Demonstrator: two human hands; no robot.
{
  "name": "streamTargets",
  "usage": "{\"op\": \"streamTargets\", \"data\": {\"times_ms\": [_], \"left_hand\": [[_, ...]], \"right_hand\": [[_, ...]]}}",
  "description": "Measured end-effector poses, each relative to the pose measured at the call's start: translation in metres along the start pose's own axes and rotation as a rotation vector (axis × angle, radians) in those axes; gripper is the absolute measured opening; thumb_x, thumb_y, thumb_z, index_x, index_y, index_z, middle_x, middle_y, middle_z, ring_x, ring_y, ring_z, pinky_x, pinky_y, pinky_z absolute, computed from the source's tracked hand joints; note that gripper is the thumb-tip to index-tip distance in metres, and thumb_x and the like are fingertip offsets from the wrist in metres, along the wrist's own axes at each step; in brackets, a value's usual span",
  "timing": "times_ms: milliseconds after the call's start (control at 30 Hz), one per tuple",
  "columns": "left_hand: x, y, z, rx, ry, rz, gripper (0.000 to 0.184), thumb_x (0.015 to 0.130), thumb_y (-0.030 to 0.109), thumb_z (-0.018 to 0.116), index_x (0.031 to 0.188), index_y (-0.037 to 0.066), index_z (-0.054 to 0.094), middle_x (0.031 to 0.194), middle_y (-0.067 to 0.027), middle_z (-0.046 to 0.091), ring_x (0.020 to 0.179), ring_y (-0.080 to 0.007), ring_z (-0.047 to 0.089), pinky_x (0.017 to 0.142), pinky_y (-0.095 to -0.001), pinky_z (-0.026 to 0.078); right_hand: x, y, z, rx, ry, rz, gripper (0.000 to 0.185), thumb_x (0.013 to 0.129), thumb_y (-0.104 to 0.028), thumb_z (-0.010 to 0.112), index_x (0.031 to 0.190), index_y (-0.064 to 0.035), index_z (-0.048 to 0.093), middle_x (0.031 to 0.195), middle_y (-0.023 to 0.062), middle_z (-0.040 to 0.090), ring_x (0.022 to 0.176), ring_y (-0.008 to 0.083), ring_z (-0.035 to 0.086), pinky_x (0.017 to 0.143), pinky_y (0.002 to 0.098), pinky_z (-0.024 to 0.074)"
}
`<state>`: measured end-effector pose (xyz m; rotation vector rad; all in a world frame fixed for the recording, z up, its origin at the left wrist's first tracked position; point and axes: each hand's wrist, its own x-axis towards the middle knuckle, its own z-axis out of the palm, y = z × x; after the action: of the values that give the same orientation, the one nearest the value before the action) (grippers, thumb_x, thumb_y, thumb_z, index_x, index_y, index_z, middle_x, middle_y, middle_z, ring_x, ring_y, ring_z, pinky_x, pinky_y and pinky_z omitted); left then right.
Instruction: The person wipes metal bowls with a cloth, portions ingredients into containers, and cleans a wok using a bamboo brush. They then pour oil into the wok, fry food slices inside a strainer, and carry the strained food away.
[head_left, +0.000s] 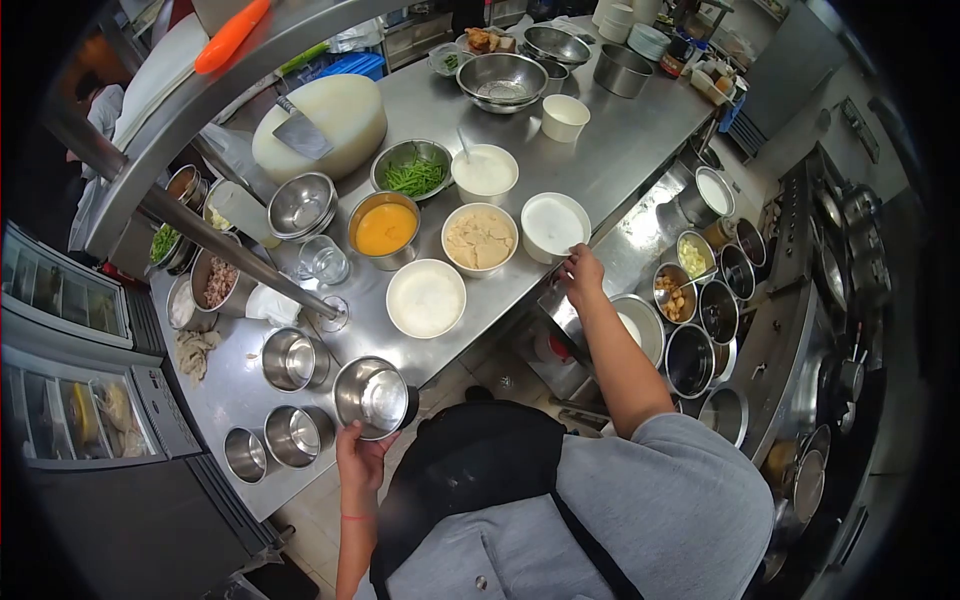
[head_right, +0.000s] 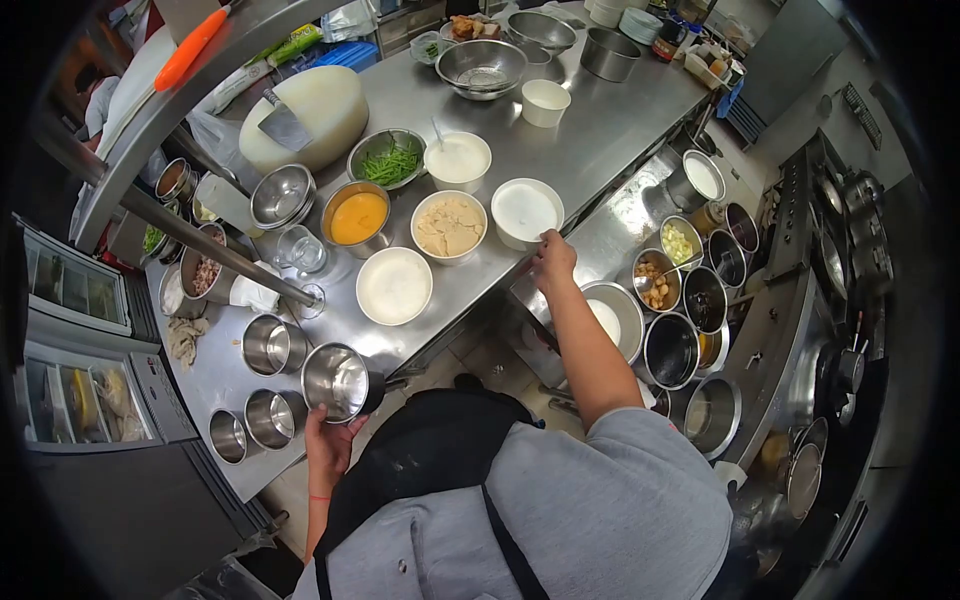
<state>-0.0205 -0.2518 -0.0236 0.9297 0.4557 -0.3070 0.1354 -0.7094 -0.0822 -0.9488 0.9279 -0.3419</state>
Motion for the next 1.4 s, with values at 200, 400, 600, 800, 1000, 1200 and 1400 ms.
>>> {"op": "streamTargets", "data": {"times_ms": [200, 400, 600, 800, 1000, 1200, 1400], "left_hand": [[0.002, 0.012, -0.013, -0.132, -0.083, -0.027, 0.038, 0.09, 0.025, 0.052, 0.122, 0.006, 0.047, 0.125, -0.0107, 0.055, 0.11, -0.0299, 0.059, 0.083, -0.0492, 0.054], [0.002, 0.015, -0.01, -0.134, -0.089, 0.007, 0.039, 0.091, 0.021, 0.052, 0.127, 0.006, 0.046, 0.124, -0.0116, 0.055, 0.111, -0.0297, 0.058, 0.084, -0.049, 0.055], [0.009, 0.019, -0.007, 0.038, -0.041, 0.116, 0.051, 0.089, 0.012, 0.057, 0.137, 0.009, 0.042, 0.122, -0.0057, 0.056, 0.103, -0.0175, 0.059, 0.074, -0.0321, 0.055], [0.01, 0.02, -0.006, 0.231, 0.02, 0.097, 0.065, 0.086, 0.011, 0.064, 0.145, 0.012, 0.037, 0.125, -0.0048, 0.055, 0.097, -0.0105, 0.058, 0.067, -0.0242, 0.052], [0.017, 0.024, 0.01, 0.338, -0.014, 0.179, 0.068, 0.085, 0.014, 0.068, 0.145, 0.005, 0.036, 0.12, -0.0102, 0.055, 0.087, -0.0113, 0.059, 0.064, -0.0243, 0.052], [0.006, 0.036, 0.023, 0.427, 0.043, 0.21, 0.073, 0.081, 0.021, 0.074, 0.142, 0.003, 0.04, 0.115, -0.0104, 0.057, 0.075, -0.0091, 0.057, 0.06, -0.0229, 0.049], [0.019, 0.014, 0.008, 0.638, 0.114, 0.375, 0.08, 0.074, 0.036, 0.077, 0.138, 0.002, 0.045, 0.118, -0.0224, 0.054, 0.105, -0.0266, 0.056, 0.091, -0.0338, 0.045]], "right_hand": [[-0.036, -0.015, 0.005, 0.015, 0.057, 0.162, 0.011, 0.072, -0.013, 0.057, 0.079, -0.0082, 0.05, 0.067, 0.0002, 0.041, 0.061, 0.0133, 0.042, 0.057, 0.0336, 0.0374], [-0.004, 0.011, -0.017, 0.219, -0.122, 0.162, 0.04, 0.068, -0.015, 0.057, 0.103, -0.0086, 0.039, 0.1, 0.0162, 0.044, 0.089, 0.0295, 0.049, 0.084, 0.052, 0.0452], [-0.024, 0.001, -0.046, 0.191, -0.243, 0.124, 0.055, 0.072, -0.011, 0.053, 0.125, -0.0007, 0.039, 0.122, 0.022, 0.041, 0.109, 0.0376, 0.05, 0.094, 0.0569, 0.0453], [-0.116, -0.034, -0.047, 0.04, -0.328, 0.121, 0.05, 0.072, -0.011, 0.052, 0.12, 0.0021, 0.047, 0.121, 0.019, 0.051, 0.105, 0.0364, 0.054, 0.09, 0.0514, 0.0499], [-0.194, -0.055, 0.007, -0.173, -0.803, 0.235, 0.065, 0.067, -0.011, 0.056, 0.129, 0.0019, 0.045, 0.122, 0.0193, 0.055, 0.108, 0.0349, 0.058, 0.094, 0.0515, 0.048], [-0.209, -0.043, 0.063, -0.61, -0.917, 0.218, 0.044, 0.067, -0.005, 0.058, 0.11, 0.0006, 0.052, 0.106, 0.0142, 0.059, 0.097, 0.0291, 0.061, 0.091, 0.0478, 0.0485], [-0.229, -0.043, 0.111, -0.96, -0.928, 0.037, 0.027, 0.071, -0.002, 0.063, 0.095, -0.0046, 0.053, 0.089, 0.0043, 0.058, 0.077, 0.0154, 0.06, 0.06, 0.0277, 0.0531]]}}
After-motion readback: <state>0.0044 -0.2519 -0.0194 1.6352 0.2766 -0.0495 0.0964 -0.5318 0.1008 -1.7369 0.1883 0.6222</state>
